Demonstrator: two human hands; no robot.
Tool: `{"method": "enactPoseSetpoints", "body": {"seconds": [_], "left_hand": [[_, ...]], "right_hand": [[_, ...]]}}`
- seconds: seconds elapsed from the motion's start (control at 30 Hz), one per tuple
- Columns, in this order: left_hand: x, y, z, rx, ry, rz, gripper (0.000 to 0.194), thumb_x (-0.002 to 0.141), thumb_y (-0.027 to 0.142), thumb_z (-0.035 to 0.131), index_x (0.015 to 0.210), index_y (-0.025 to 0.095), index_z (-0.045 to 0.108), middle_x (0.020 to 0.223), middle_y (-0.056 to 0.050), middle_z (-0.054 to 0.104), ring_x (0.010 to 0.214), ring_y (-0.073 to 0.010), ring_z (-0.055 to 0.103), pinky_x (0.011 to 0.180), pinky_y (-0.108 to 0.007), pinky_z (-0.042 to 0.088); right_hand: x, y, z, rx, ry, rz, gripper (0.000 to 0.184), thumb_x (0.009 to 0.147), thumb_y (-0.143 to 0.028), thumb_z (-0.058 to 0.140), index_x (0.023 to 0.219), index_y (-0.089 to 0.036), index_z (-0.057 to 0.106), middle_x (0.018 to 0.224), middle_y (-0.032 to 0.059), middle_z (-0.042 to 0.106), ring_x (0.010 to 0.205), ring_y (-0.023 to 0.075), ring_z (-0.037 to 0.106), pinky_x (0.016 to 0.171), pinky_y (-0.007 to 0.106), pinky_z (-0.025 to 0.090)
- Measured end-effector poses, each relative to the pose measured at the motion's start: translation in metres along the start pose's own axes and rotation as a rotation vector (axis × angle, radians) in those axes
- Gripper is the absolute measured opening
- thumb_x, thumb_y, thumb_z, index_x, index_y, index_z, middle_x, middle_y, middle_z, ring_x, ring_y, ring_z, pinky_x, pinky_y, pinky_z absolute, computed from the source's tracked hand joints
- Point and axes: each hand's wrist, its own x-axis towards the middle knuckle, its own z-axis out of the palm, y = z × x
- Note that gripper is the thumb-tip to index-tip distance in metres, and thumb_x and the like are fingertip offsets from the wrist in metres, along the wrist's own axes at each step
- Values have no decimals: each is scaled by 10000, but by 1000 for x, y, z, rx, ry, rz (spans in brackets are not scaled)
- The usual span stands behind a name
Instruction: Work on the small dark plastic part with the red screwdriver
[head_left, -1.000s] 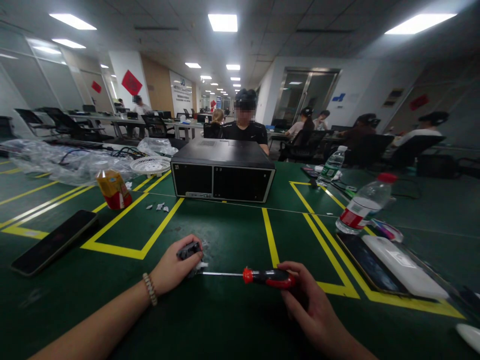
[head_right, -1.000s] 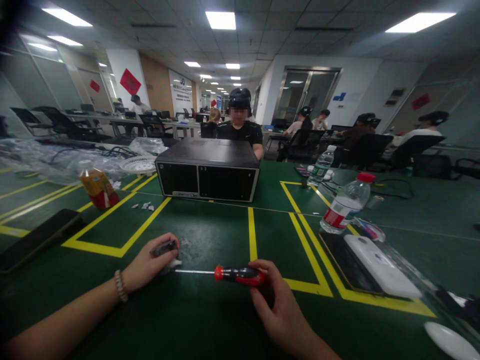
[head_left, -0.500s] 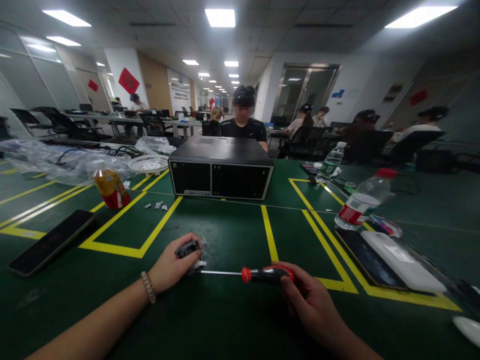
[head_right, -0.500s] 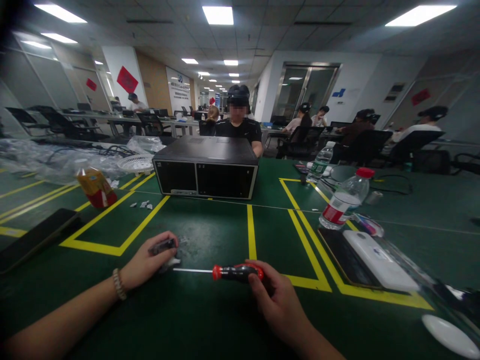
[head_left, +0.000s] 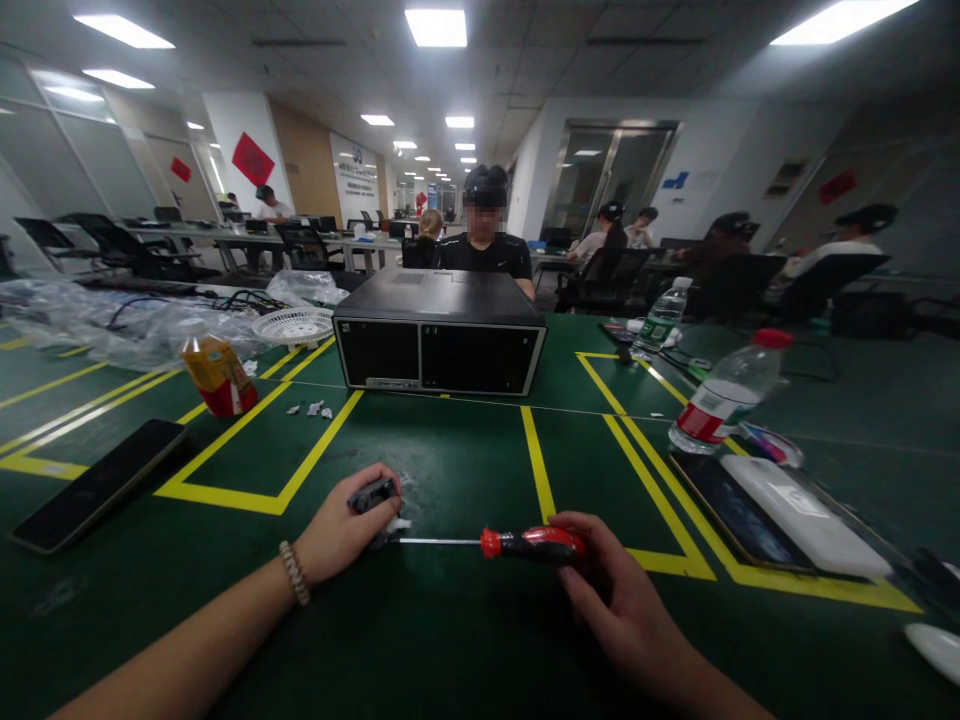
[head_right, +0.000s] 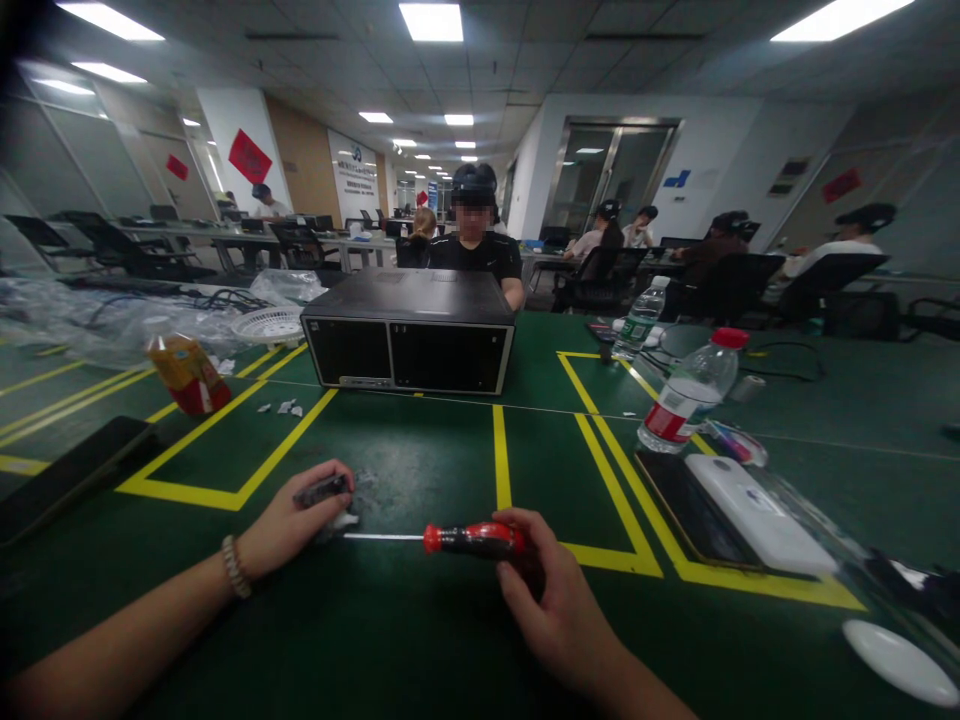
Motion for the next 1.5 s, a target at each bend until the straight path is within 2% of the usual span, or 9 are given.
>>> {"method": "enactPoseSetpoints", "body": {"seconds": [0.13, 0.27, 0.47, 0.67, 0.8, 0.93, 1.03, 1.13, 1.5], "left_hand": [[-1, 3, 2, 15, 26, 9, 113, 917, 294, 625, 959, 190, 616, 847, -17, 638, 741, -191, 611, 661, -291, 480], [-2, 4, 2, 21, 11, 8, 114, 913, 296, 628, 953, 190, 615, 850, -19, 638, 742, -192, 611, 664, -291, 479], [0, 0, 0, 40, 14, 4, 123, 908, 307, 636, 957, 196, 624, 859, -19, 646, 743, -191, 614, 670, -293, 482], [-2, 3, 1, 22, 26, -14, 133, 913, 318, 631, 966, 197, 620, 876, -22, 647, 746, -191, 614, 665, -298, 497], [-2, 4, 1, 21, 27, -10, 127, 922, 319, 618, 952, 196, 613, 852, -15, 631, 732, -183, 605, 656, -296, 493], [-2, 5, 1, 25, 21, -15, 127, 923, 318, 614, 949, 194, 605, 849, -15, 625, 728, -184, 599, 650, -302, 491], [-2, 4, 1, 38, 8, -15, 136, 927, 324, 612, 960, 193, 602, 864, -22, 629, 739, -190, 602, 656, -310, 497], [-2, 4, 0, 64, -12, -12, 144, 930, 327, 616, 979, 193, 605, 904, -35, 641, 783, -204, 618, 693, -327, 510], [-2, 6, 0, 83, -7, 13, 160, 920, 339, 596, 960, 185, 605, 874, -24, 631, 760, -196, 598, 682, -322, 489]], "right_hand": [[2, 3, 0, 59, -39, 22, 407, 1006, -548, 540, 1226, -210, 597, 759, 9, 638, 613, 190, 622, 532, 315, 516], [5, 3, 2, 67, -39, 20, 466, 986, -640, 529, 1092, -200, 638, 709, -2, 624, 568, 170, 603, 506, 294, 494], [5, 4, 5, 87, -1, 39, 508, 992, -617, 533, 1318, -229, 553, 729, -16, 603, 563, 174, 595, 494, 302, 502], [3, 6, 1, 24, -39, 4, 392, 1022, -481, 540, 1349, -267, 511, 874, 30, 664, 636, 191, 645, 558, 331, 540], [2, 8, -2, -99, -56, -74, 410, 999, -378, 574, 1395, -285, 524, 1009, 71, 698, 741, 231, 677, 653, 390, 551], [1, 9, -3, -144, -29, -98, 477, 975, -367, 605, 1431, -291, 487, 1105, 94, 692, 826, 259, 688, 720, 434, 551], [2, 8, -1, -33, -51, -8, 476, 1023, -439, 540, 1442, -252, 412, 940, 69, 706, 724, 227, 683, 643, 384, 553], [3, 7, 0, 37, -76, 49, 444, 1052, -501, 473, 1392, -223, 409, 780, 22, 681, 633, 201, 653, 567, 335, 535], [2, 13, 1, 89, -78, -41, 286, 1037, -465, 540, 1216, -269, 433, 833, 21, 667, 620, 175, 628, 529, 290, 516]]}}
